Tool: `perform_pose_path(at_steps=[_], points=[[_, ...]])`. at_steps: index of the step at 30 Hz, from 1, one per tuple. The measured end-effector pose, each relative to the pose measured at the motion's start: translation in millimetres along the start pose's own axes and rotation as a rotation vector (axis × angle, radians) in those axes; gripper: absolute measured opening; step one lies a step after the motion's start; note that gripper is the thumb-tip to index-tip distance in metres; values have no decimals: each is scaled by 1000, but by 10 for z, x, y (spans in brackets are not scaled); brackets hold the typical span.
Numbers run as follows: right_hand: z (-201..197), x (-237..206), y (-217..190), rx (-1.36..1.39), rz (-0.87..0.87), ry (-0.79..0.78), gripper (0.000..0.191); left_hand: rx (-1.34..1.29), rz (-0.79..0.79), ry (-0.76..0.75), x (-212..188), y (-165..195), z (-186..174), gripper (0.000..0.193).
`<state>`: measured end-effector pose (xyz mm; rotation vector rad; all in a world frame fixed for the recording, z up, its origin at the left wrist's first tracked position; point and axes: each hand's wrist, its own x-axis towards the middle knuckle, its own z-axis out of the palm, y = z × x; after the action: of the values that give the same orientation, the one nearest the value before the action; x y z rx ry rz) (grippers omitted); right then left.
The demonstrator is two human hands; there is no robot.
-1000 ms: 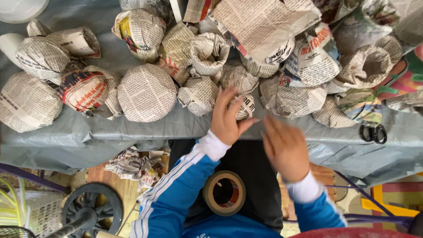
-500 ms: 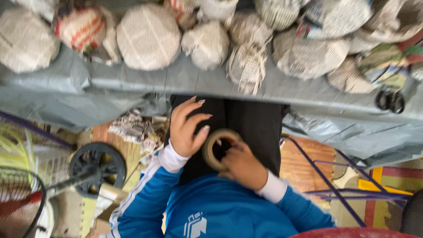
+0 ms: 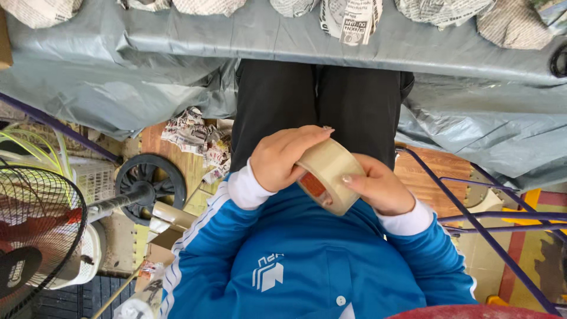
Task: The person wraps sheets of newspaper around round forms, pressing and folding the paper to cover them, and tears pieces of tape to secure the wrapped paper. The finished wrapped balls are placed on a table with many similar newspaper-covered balls.
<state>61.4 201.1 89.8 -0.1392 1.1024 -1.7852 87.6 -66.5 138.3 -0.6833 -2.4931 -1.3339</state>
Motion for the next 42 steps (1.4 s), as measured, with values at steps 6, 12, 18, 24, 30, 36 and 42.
perform_pose_path(at_steps=[6,12,18,24,30,36,42], points=[[42,61,-93,-54,-126,18,68,-143,-211,124,23,-96,170,57],[111,25,-169,-247,-7,139,51,-27,-69,93,77,-167,74,51],[267,-59,-272,-129,6,54,51,-45,-110,100,37,-124,99,48],[350,-259,-366,-222,42,15,58,-281,-181,156,-26,-134,129,47],[451,-444,-360,-546,-114,109,55,-238,-153,141,-64,-126,88,42],[519,-461,-403,-597,-201,53,48,-145,-61,153,-63,-71,52,41],[496,-460,-443,-603,-171,37,50,-108,-10,167,-46,-61,53,43]])
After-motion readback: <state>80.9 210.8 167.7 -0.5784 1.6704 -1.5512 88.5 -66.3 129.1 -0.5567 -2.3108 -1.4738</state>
